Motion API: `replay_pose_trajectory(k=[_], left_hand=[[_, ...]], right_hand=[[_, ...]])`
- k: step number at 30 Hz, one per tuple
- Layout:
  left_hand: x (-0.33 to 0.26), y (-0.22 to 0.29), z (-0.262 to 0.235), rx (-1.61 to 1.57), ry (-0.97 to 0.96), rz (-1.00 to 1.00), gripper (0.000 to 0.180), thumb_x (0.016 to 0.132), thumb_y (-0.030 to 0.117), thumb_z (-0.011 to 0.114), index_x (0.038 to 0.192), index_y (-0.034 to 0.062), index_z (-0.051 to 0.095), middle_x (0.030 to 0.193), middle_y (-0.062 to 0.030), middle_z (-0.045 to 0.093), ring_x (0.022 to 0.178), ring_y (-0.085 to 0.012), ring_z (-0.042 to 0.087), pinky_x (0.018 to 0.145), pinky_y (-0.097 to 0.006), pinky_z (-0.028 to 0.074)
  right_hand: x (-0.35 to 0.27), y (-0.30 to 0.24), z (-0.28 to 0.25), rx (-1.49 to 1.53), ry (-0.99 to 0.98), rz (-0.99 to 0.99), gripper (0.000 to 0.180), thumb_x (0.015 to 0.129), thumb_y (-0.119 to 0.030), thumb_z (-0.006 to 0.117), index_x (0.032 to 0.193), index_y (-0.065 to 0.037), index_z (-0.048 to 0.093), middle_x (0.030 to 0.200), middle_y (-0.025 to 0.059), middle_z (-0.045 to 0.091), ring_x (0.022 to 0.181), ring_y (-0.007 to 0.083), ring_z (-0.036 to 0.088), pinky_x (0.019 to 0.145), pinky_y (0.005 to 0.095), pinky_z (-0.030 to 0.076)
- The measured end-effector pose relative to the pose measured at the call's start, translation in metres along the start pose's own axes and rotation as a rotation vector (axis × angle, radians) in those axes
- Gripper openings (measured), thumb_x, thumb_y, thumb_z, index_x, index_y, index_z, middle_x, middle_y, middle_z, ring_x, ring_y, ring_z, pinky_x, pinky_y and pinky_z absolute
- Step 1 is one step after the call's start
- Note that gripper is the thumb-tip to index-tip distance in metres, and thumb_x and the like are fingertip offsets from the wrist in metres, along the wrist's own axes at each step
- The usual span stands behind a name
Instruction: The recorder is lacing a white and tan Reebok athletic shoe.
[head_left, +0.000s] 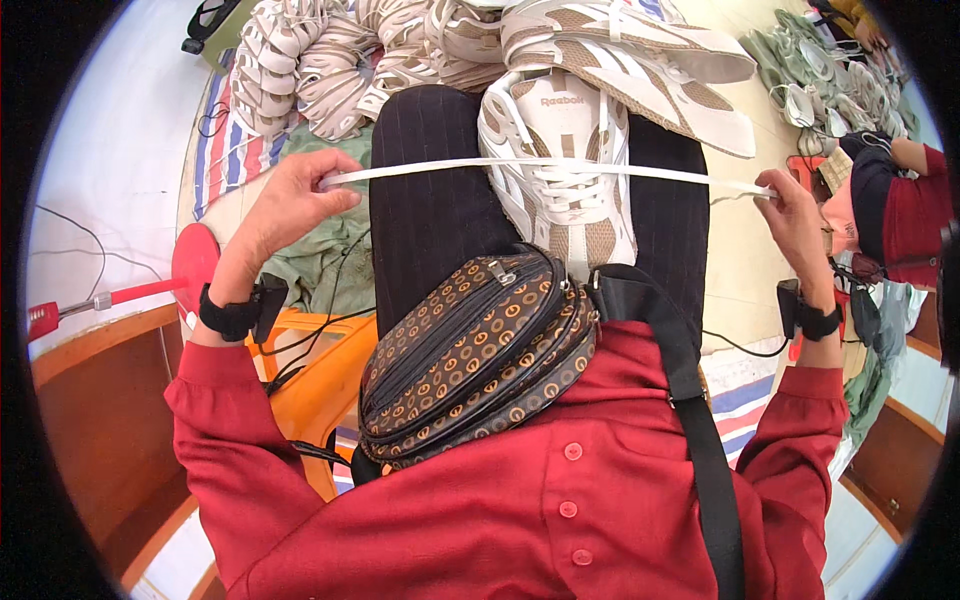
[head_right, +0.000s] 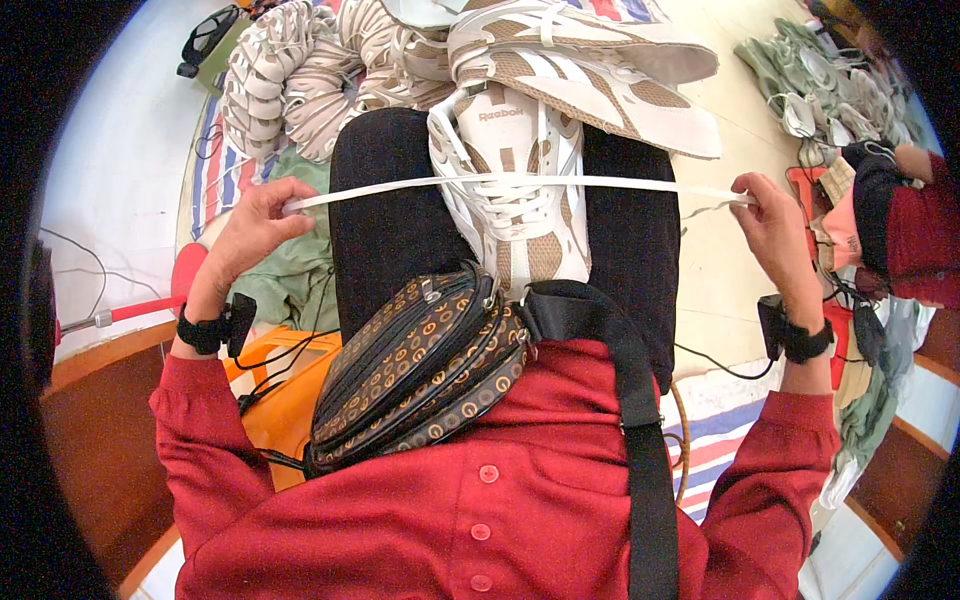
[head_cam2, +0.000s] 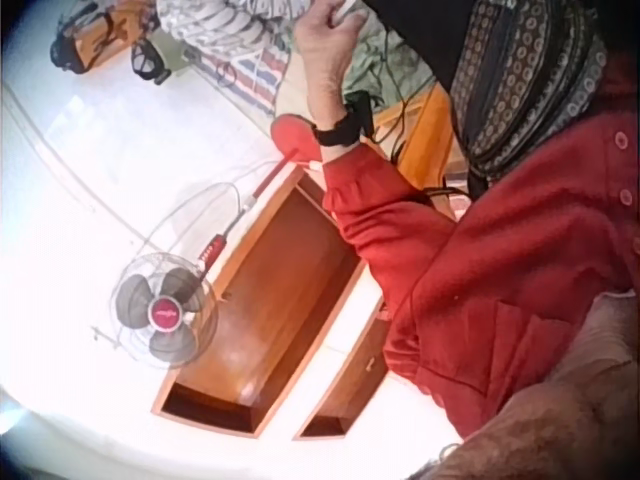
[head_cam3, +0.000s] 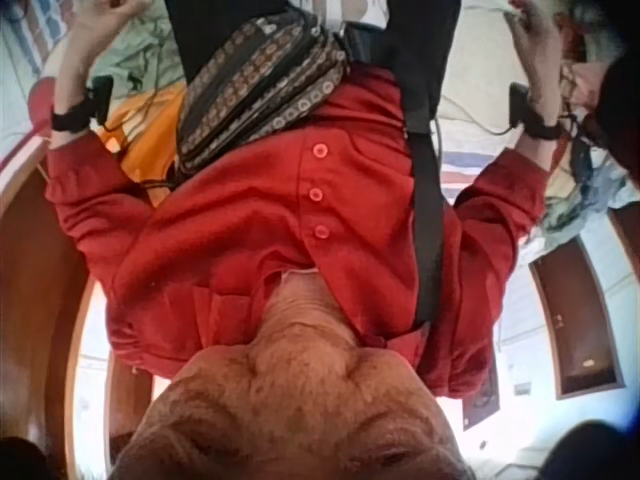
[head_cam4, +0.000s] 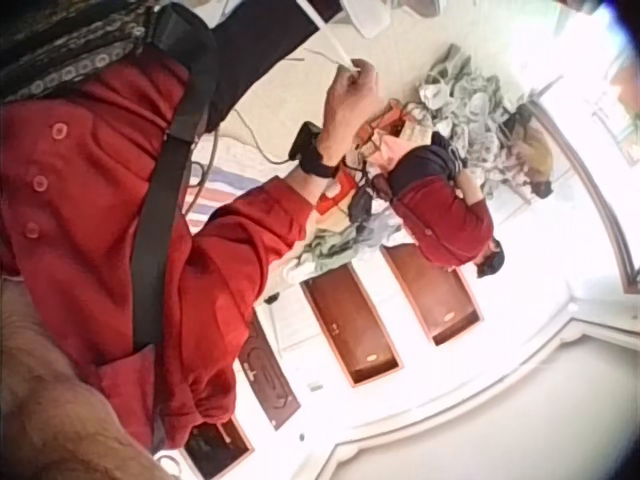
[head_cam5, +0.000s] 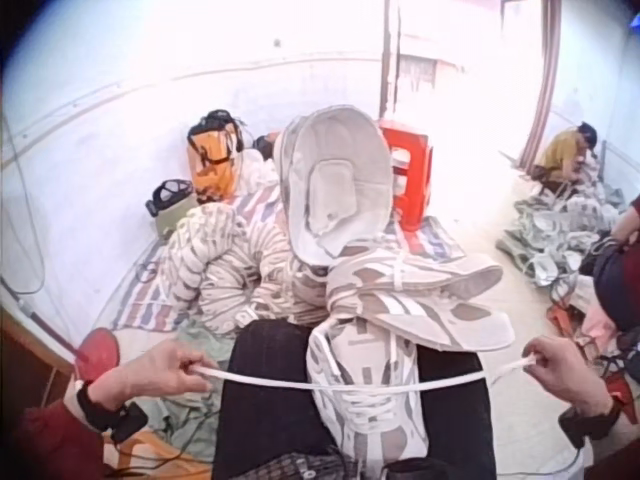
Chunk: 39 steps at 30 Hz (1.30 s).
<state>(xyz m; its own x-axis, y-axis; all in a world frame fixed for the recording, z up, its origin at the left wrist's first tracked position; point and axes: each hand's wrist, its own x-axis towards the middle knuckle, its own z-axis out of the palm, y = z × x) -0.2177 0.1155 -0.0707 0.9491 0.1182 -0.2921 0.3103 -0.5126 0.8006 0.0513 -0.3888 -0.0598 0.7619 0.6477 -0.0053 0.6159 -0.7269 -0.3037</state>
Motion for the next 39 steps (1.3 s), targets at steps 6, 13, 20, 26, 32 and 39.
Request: replay_pose_trajectory(k=[6,13,20,26,32,39], left_hand=[[-0.009,0.001,0.007,0.755,0.323,0.234,0.022,0.083,0.008,0.06,0.106,0.0051,0.06,0.068,-0.0167,0.054,0.061,-0.0311,0.056,0.058,-0.039,0.043],[-0.017,0.0,-0.001,0.89,0.439,0.335,0.017,0.088,0.006,0.053,0.105,0.0028,0.055,0.077,-0.0175,0.06,0.072,-0.0374,0.06,0.063,-0.045,0.046],[-0.037,-0.041,-0.032,1.218,0.332,-0.034,0.012,0.088,0.004,0.047,0.095,-0.0007,0.056,0.069,-0.0221,0.061,0.068,-0.0401,0.062,0.063,-0.048,0.048],[-0.016,-0.054,-0.028,1.168,0.372,-0.004,0.005,0.081,0.002,0.05,0.077,0.0003,0.054,0.069,-0.0232,0.061,0.069,-0.0406,0.063,0.061,-0.049,0.049],[-0.052,-0.067,-0.038,1.197,0.373,-0.144,0.006,0.081,0.001,0.05,0.079,-0.0005,0.055,0.074,-0.0252,0.061,0.073,-0.0419,0.063,0.064,-0.051,0.049],[-0.069,-0.132,-0.101,1.163,0.489,-0.193,0.018,0.084,0.007,0.046,0.075,-0.0025,0.058,0.075,-0.0294,0.061,0.075,-0.0476,0.061,0.066,-0.054,0.048]], right_hand=[[0.004,0.032,0.02,-0.065,0.281,-0.033,0.013,0.093,-0.005,0.05,0.102,0.0,0.058,0.094,0.0187,0.061,0.086,0.0364,0.061,0.074,0.0392,0.048],[-0.025,0.078,0.011,-0.418,0.351,0.131,0.013,0.098,-0.013,0.044,0.1,-0.003,0.051,0.089,0.0187,0.057,0.084,0.0408,0.058,0.067,0.0464,0.046],[-0.033,0.138,0.02,-0.403,0.234,0.292,0.013,0.097,-0.011,0.045,0.098,0.0,0.052,0.079,0.023,0.055,0.077,0.0381,0.06,0.062,0.0444,0.046],[-0.049,0.298,-0.004,-1.642,-0.102,0.051,0.017,0.097,-0.008,0.046,0.111,-0.002,0.051,0.079,0.0086,0.054,0.068,0.0193,0.055,0.056,0.031,0.045],[-0.03,0.212,-0.022,-0.219,0.479,0.124,0.022,0.092,-0.012,0.042,0.097,0.003,0.057,0.064,0.016,0.048,0.057,0.0249,0.05,0.055,0.0374,0.041],[-0.093,0.252,-0.044,0.178,0.454,0.518,0.024,0.091,-0.011,0.04,0.099,-0.002,0.061,0.068,0.0129,0.055,0.056,0.0205,0.054,0.056,0.0337,0.043]])
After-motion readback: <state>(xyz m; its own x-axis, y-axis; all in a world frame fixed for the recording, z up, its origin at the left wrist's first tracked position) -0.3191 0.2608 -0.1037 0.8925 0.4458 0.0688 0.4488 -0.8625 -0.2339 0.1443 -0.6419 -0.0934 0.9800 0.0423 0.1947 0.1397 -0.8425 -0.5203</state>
